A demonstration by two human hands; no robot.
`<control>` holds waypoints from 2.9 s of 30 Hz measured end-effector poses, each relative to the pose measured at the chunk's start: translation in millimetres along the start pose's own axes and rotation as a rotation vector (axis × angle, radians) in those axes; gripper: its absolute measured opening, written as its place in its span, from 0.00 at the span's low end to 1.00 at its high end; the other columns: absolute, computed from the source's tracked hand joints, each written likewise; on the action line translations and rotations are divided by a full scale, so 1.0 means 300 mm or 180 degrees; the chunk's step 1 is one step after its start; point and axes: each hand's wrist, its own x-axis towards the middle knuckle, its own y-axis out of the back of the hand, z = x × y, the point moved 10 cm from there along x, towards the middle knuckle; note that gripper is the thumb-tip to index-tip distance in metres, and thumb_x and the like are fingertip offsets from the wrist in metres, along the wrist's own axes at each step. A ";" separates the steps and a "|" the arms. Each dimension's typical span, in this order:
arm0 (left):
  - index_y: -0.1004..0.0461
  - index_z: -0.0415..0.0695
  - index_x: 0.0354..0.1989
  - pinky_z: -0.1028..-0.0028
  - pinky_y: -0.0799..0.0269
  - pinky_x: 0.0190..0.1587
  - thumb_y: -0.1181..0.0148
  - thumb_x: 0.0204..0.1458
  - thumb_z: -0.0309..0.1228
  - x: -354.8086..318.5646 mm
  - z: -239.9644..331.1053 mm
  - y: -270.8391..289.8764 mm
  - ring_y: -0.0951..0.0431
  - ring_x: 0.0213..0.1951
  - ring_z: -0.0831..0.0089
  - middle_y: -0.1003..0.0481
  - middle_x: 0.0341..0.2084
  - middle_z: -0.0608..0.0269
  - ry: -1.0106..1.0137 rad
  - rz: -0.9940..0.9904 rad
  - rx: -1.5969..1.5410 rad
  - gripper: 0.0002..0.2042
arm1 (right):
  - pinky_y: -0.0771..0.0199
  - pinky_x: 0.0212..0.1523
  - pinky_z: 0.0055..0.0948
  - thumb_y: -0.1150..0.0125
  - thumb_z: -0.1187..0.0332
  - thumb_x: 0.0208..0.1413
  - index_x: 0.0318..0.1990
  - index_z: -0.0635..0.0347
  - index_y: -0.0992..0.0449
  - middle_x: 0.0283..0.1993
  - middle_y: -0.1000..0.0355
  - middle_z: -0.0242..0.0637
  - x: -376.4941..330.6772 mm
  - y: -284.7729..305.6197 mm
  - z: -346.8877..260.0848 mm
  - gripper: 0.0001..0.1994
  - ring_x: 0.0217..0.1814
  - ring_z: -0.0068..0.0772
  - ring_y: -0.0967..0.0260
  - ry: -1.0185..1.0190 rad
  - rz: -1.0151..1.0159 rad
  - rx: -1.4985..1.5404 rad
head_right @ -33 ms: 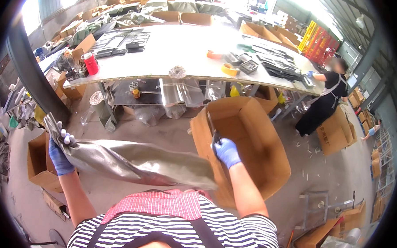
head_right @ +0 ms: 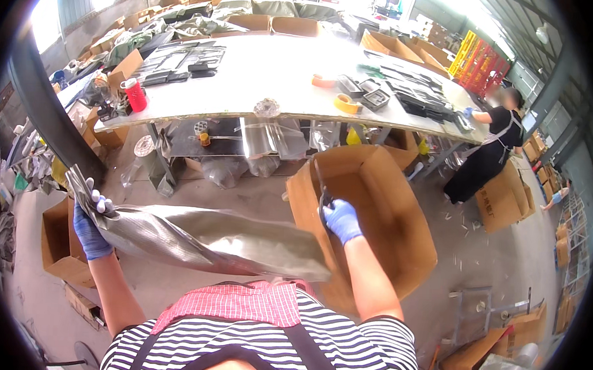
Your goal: The person cuts a piece of protective material from a roll, slides it over a wooden form, applies tape to secure it, and then attaches a label to the package.
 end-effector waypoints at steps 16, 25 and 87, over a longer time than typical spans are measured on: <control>0.29 0.41 0.57 0.71 0.29 0.32 0.53 0.68 0.43 1.157 -0.319 0.062 0.27 0.23 0.73 0.25 0.28 0.65 -0.0116 0.0726 0.0428 0.20 | 0.24 0.52 0.45 0.40 0.51 0.52 0.41 0.61 0.17 0.44 0.23 0.58 1.992 -0.106 -0.103 0.21 0.50 0.58 0.24 -0.0620 0.0326 -0.1549; 0.30 0.38 0.57 0.73 0.31 0.32 0.57 0.69 0.40 2.250 -0.423 0.082 0.29 0.24 0.74 0.25 0.29 0.65 -0.0055 -0.0014 0.0408 0.20 | 0.31 0.59 0.32 0.35 0.50 0.59 0.66 0.66 0.35 0.59 0.27 0.43 1.806 -0.492 -0.850 0.35 0.56 0.34 0.29 0.1268 -0.2126 0.1792; 0.35 0.44 0.65 0.52 0.48 0.69 0.31 0.44 0.57 2.264 -1.993 0.086 0.39 0.66 0.47 0.32 0.61 0.50 0.0735 -0.4525 0.4322 0.43 | 0.36 0.20 0.22 0.31 0.60 0.57 0.33 0.59 0.22 0.21 0.28 0.28 2.146 -1.221 -0.857 0.12 0.20 0.19 0.34 -0.2083 -0.0351 0.2407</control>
